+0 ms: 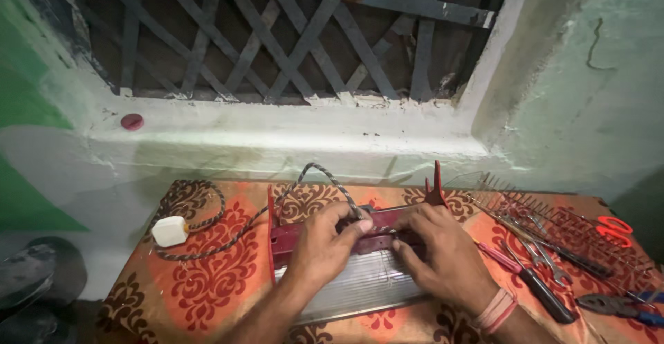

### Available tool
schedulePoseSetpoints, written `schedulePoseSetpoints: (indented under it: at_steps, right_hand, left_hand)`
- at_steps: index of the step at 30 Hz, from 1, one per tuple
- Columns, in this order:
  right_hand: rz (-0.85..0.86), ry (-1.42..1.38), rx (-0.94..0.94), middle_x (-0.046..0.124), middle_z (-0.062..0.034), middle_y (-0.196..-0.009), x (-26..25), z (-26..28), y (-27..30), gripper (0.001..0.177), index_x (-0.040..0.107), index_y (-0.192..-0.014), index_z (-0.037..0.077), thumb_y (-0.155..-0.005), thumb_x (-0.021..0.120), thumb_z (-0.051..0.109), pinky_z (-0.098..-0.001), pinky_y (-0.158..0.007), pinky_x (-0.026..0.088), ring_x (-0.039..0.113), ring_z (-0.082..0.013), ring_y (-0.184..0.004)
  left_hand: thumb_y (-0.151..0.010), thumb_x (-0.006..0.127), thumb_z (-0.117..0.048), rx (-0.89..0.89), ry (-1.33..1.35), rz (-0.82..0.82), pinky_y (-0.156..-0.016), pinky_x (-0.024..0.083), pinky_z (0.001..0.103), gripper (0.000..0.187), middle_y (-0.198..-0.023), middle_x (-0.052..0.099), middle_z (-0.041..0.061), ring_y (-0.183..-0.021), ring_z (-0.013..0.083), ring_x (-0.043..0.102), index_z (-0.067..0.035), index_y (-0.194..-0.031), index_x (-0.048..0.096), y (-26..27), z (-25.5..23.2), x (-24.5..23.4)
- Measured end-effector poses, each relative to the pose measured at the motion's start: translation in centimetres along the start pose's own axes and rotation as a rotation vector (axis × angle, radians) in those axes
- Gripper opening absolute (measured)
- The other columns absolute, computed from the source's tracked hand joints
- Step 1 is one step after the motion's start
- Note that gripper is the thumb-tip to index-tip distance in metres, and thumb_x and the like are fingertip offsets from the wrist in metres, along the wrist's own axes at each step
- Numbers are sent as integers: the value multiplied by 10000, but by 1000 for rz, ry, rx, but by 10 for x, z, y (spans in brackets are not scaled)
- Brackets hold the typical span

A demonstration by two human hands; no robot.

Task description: The person assembles a small red and silver electronic device on a patterned table. They attach a metal wire mesh cover over the internal components and use a pink screwdriver to secure it in place. The device remains on the table throughout the process.

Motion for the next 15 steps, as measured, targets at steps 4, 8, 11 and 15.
schedulePoseSetpoints:
  at_steps: [4, 8, 11, 15]
  right_hand:
    - [9, -12, -16, 671, -95, -1019, -1, 0, -1, 257, 677, -1005, 67, -776, 743, 163, -409, -827, 510, 614, -311, -958]
    - [14, -14, -31, 648, -100, -1018, 0, 0, 0, 284, 650, -1021, 66, -758, 732, 138, -416, -839, 511, 605, -318, -972]
    - [23, 21, -51, 629, -112, -1044, -1, -1, 1, 325, 634, -1048, 57, -750, 738, 136, -431, -856, 496, 585, -332, -991]
    - [28, 3, -43, 635, -95, -1053, -2, 2, 2, 311, 648, -1042, 72, -756, 745, 149, -428, -869, 495, 586, -322, -1012]
  left_hand:
    - [-891, 735, -191, -17, 132, -4, -714, 568, 299, 160, -829, 791, 61, -776, 140, 743, -37, -925, 765, 0, 1, 3]
    - [-888, 743, -193, 11, 155, -10, -719, 573, 293, 171, -822, 790, 63, -775, 135, 744, -27, -914, 771, 0, 1, 5]
    - [-891, 744, -188, 58, 195, 1, -744, 582, 292, 164, -855, 792, 62, -811, 141, 745, -32, -934, 771, 1, 1, 5]
    - [-871, 768, -177, 99, 54, 13, -755, 574, 303, 154, -901, 776, 56, -842, 155, 743, -50, -958, 773, 4, -2, 1]
Point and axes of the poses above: each hand's wrist, its own y-axis away from the middle knuckle, its own x-axis out of the palm, z = x × y, the point moved 5 cm from there along -y, towards the middle knuckle
